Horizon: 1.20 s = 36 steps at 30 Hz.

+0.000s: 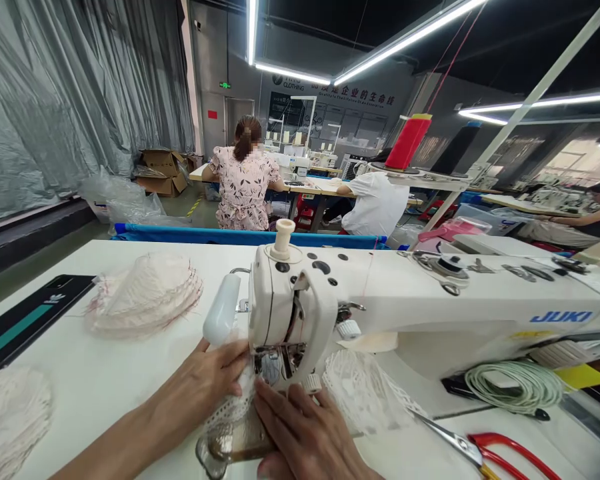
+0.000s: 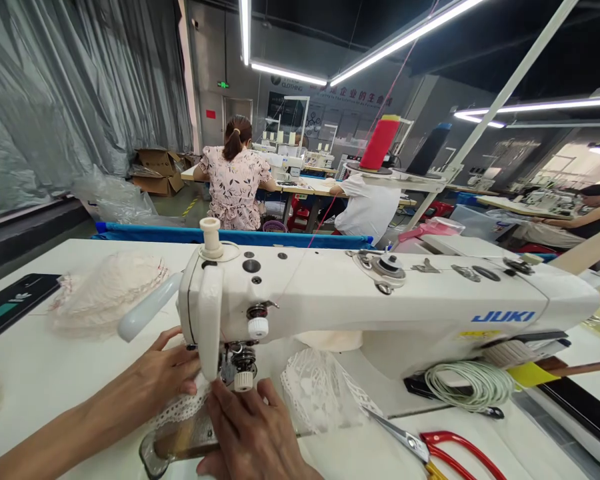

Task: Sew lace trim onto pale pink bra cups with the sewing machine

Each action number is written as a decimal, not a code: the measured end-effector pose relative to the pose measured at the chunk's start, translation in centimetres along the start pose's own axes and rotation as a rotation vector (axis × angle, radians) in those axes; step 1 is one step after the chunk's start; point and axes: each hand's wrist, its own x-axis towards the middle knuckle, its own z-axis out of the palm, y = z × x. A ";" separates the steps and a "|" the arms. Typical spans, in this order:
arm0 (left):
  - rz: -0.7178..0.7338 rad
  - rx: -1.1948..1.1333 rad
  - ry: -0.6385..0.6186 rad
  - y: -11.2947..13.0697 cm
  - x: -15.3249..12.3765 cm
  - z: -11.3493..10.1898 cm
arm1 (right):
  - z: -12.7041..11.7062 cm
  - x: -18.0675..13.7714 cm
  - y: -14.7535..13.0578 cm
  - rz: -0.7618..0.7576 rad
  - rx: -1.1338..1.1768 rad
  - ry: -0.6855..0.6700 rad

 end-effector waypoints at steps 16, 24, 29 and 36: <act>0.411 0.084 0.248 -0.9 -2.7 0.9 | -0.6 0.1 -0.2 0.006 0.016 -0.070; 0.413 0.148 0.195 -1.3 -2.7 1.0 | -0.4 0.1 0.0 0.004 0.029 -0.066; 0.336 0.018 0.114 0.0 -2.6 0.3 | -0.2 0.0 -0.3 0.029 0.055 0.013; 0.290 0.043 0.250 -0.2 -2.8 3.2 | 0.0 0.3 -0.4 0.028 0.038 0.136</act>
